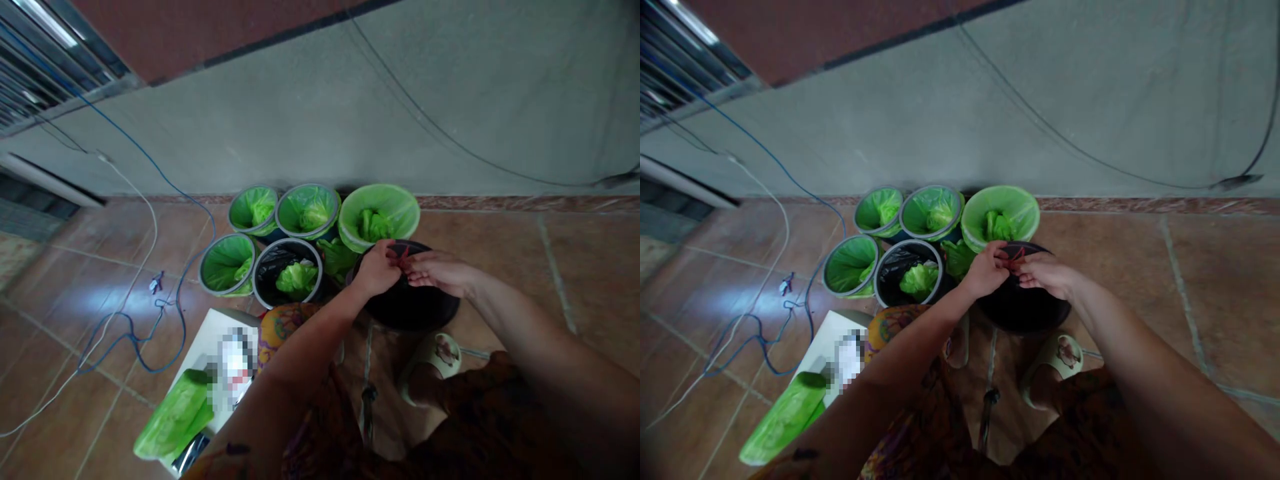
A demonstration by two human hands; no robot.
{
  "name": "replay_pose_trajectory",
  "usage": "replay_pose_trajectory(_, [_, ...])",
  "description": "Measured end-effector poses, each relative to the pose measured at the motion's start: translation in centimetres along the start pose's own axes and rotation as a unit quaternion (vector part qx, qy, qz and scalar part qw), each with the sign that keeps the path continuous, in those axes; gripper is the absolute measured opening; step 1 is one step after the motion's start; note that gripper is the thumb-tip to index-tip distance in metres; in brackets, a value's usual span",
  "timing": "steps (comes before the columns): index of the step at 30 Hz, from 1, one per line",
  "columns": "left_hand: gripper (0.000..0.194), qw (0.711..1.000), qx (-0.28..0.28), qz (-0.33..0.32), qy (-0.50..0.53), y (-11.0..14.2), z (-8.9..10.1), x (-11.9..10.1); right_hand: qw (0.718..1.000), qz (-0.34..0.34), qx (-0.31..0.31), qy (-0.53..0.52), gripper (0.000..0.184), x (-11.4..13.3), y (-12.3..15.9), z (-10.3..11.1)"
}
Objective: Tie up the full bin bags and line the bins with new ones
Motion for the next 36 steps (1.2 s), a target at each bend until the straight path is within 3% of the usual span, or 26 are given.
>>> replay_pose_trajectory(5, [0.062,0.990,-0.021,-0.063,-0.125,0.6,-0.4,-1.1,1.000,-0.017,-0.020,-0.009,0.018,0.0,0.2,-0.2])
replay_pose_trajectory(12, [0.052,0.971,-0.014,-0.088,-0.221,1.0,-0.4,-1.5,0.999,-0.026,-0.031,0.016,0.024,0.3,0.8,-0.9])
replay_pose_trajectory(18, [0.051,0.965,-0.007,-0.086,-0.248,1.0,-0.5,-1.6,0.999,-0.018,-0.039,0.017,0.024,0.9,1.0,-1.4])
replay_pose_trajectory(24, [0.052,0.960,-0.020,-0.085,-0.267,1.0,-0.5,-1.7,0.999,-0.012,-0.028,0.030,0.017,0.4,0.0,-0.6])
replay_pose_trajectory(31, [0.022,0.936,-0.037,-0.038,-0.347,1.8,0.2,-2.5,0.999,-0.009,-0.050,0.014,0.017,0.4,0.1,-0.5])
replay_pose_trajectory(36, [0.020,0.928,-0.011,-0.057,-0.369,2.1,-0.1,-2.6,0.999,-0.005,-0.045,0.013,0.022,0.6,0.7,-1.0])
Point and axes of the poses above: each hand's wrist, its own y-axis away from the middle knuckle, its own z-axis out of the back of the hand, x = y × z, the point moved 4 cm from there along -y, towards the middle knuckle, and after that the axes turned 6 degrees about x, right-handed, at the moved point
